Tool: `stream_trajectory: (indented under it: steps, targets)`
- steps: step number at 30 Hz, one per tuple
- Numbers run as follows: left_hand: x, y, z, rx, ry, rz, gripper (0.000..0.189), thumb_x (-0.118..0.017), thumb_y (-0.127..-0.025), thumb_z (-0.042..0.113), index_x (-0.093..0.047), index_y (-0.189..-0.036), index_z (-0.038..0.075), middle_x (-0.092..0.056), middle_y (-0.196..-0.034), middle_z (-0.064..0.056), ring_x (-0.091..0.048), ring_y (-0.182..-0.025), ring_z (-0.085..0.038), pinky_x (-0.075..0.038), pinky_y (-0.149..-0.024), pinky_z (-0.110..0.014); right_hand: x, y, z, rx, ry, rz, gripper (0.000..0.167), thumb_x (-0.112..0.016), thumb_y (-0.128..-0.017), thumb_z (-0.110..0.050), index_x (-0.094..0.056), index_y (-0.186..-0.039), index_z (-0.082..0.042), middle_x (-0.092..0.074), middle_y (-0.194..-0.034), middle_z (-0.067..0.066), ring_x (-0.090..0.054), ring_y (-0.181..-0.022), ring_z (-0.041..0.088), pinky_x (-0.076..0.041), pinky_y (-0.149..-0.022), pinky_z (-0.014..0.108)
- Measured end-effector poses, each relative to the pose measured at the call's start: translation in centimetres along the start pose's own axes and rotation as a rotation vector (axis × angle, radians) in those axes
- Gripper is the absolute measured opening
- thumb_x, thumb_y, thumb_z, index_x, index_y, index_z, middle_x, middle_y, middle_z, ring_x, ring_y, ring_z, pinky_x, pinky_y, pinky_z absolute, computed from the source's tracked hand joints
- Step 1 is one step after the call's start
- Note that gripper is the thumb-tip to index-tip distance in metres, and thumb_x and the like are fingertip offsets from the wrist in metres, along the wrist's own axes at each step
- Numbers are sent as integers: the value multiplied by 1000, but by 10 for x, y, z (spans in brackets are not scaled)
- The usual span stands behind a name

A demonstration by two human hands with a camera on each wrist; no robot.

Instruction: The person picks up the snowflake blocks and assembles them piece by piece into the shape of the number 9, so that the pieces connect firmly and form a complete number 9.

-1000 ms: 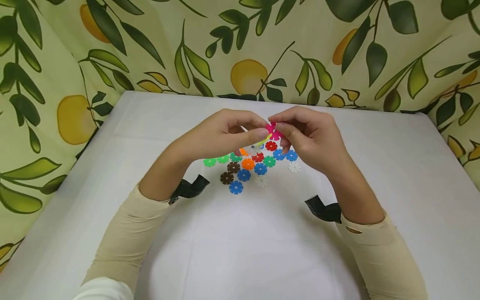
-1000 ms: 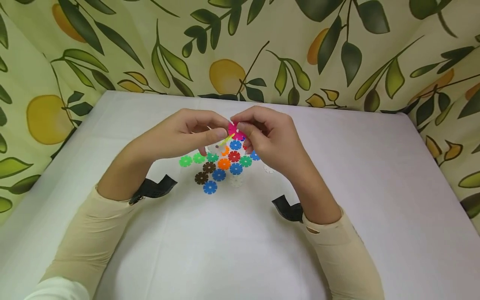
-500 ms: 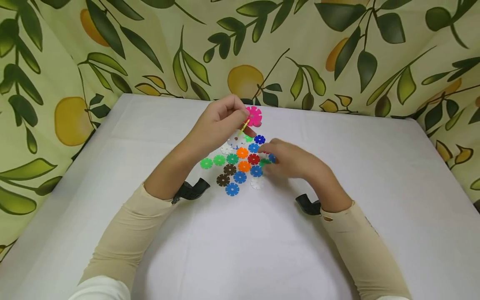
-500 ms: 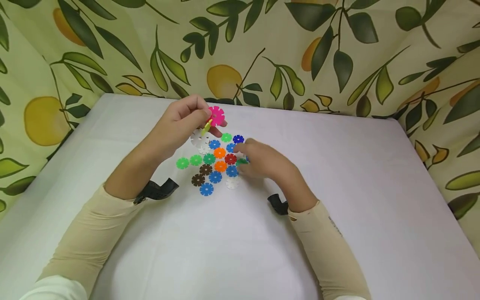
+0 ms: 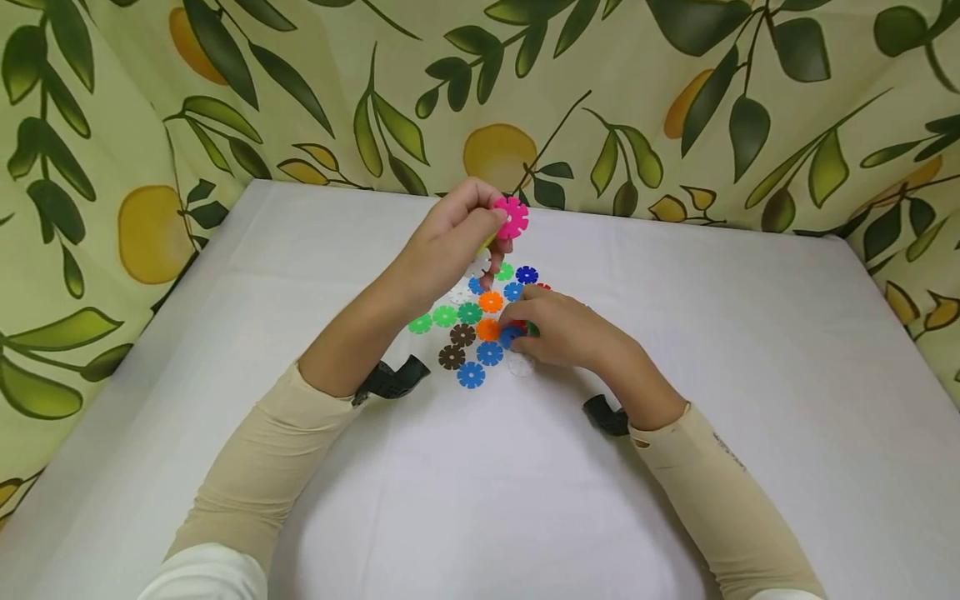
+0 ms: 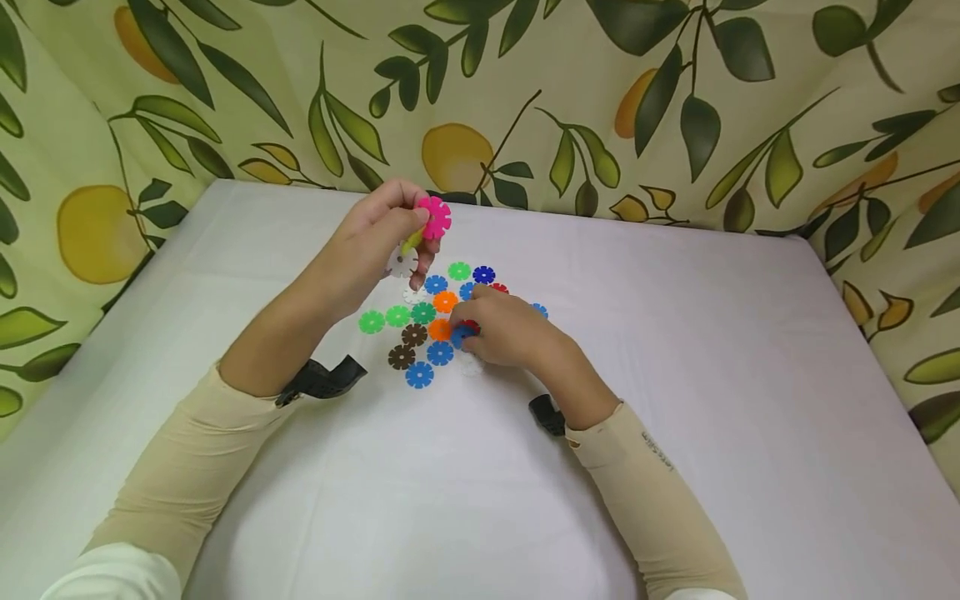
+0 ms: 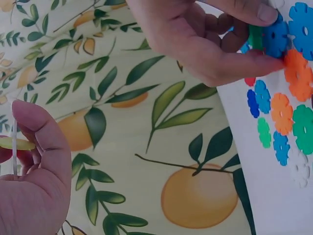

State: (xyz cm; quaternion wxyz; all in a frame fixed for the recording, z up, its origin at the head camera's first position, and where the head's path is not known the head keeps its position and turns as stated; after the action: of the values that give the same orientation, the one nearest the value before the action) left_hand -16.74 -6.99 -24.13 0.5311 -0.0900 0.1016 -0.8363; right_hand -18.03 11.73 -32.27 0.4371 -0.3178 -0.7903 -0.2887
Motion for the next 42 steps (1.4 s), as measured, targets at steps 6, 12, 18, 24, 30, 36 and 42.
stream_trajectory:
  steps: [6,12,18,24,30,36,42]
  targets:
    - [-4,-2,0,29,41,0,11,-35,-105,11,-43,-108,4,-50,-90,-18,-51,-70,-25,-49,-54,-29,11,7,2,88,-85,41,10,-75,-89,-3,-71,-95,-10,-65,-92,1,-58,-90,20,-51,-81,35]
    - [-7,-2,3,27,6,0,10,-36,-107,12,-42,-109,4,-50,-89,-18,-50,-66,-26,-48,-51,-28,50,37,-13,321,-303,551,13,-70,-89,9,-63,-99,4,-69,-90,10,-67,-77,16,-57,-72,25]
    - [-10,0,4,-2,-70,-25,9,-39,-107,13,-42,-107,4,-49,-86,-18,-48,-63,-27,-47,-50,-29,67,54,-33,455,-250,855,17,-66,-90,12,-59,-105,11,-71,-94,15,-71,-81,15,-57,-75,24]
    - [-10,3,4,-46,-94,-36,8,-41,-106,11,-44,-105,3,-49,-84,-20,-47,-62,-27,-46,-49,-28,67,54,-39,457,-149,904,17,-69,-89,9,-63,-105,10,-71,-94,16,-70,-81,17,-55,-80,23]
    - [-10,5,1,-59,-123,-24,9,-47,-105,10,-52,-103,3,-53,-87,-19,-52,-67,-28,-50,-53,-30,65,56,-41,463,50,937,17,-73,-89,4,-66,-103,8,-71,-94,16,-68,-82,21,-51,-81,18]
    - [-13,4,0,-89,-81,8,8,-49,-104,7,-54,-99,1,-57,-90,-18,-58,-72,-29,-55,-56,-31,58,53,-45,470,123,1029,15,-73,-87,7,-64,-98,7,-70,-87,16,-67,-75,26,-57,-69,38]
    - [-20,6,-5,-104,-12,45,11,-47,-105,8,-51,-97,2,-52,-82,-17,-54,-62,-27,-57,-56,-34,48,46,-50,476,102,1136,11,-71,-86,12,-63,-93,7,-67,-79,18,-67,-70,31,-57,-62,44]
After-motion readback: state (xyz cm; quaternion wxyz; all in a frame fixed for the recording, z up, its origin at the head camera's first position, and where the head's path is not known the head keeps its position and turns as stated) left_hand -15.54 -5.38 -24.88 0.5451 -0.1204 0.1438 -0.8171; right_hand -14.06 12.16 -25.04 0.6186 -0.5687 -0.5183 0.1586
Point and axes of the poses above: each hand's wrist, its own y-axis away from the middle knuckle, its own x-axis out of the back of the hand, z = x × y, the point moved 1 cm from there along -y, towards the middle knuckle
